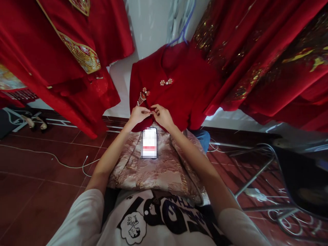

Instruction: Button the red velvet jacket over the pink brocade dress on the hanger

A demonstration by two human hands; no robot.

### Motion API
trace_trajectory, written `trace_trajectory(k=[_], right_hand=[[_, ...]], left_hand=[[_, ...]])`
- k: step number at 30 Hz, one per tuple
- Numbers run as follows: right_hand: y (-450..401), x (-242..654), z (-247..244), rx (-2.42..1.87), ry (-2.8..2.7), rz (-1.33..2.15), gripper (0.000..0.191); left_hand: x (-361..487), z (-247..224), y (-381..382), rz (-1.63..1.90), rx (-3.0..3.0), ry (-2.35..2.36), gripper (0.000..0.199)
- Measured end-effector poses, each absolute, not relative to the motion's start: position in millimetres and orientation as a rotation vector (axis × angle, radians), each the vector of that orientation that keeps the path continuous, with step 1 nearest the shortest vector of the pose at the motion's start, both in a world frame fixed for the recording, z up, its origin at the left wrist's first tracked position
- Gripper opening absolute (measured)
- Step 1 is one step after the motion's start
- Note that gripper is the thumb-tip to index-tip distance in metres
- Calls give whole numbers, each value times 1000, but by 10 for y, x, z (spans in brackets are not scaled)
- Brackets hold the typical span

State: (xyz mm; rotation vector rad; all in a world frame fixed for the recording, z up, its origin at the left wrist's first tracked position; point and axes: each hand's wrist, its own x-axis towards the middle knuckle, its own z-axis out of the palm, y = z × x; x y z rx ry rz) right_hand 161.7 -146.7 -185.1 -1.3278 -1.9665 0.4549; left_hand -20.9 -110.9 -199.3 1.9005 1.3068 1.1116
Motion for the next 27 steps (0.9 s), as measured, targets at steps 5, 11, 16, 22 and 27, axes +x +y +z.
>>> trace_trajectory(k=[5, 11, 16, 22, 27], right_hand=[[-1475, 1784, -1755, -1316, -1980, 564, 42], [-1605, 2309, -1668, -1165, -1886, 786, 40], [-1694, 2374, -1678, -1131, -1808, 891, 36], [-1672, 2032, -1785, -1187, -1832, 834, 28], [-1417, 1913, -1649, -1283, -1923, 837, 18]], left_hand=[[-348, -1953, -1082, 1070, 2036, 1240, 32], [-491, -1806, -1080, 1091, 2229, 1323, 31], [-372, -1813, -1153, 943, 2395, 1290, 25], [-233, -1900, -1238, 875, 2470, 1332, 20], [-191, -1855, -1259, 891, 2508, 1298, 10]])
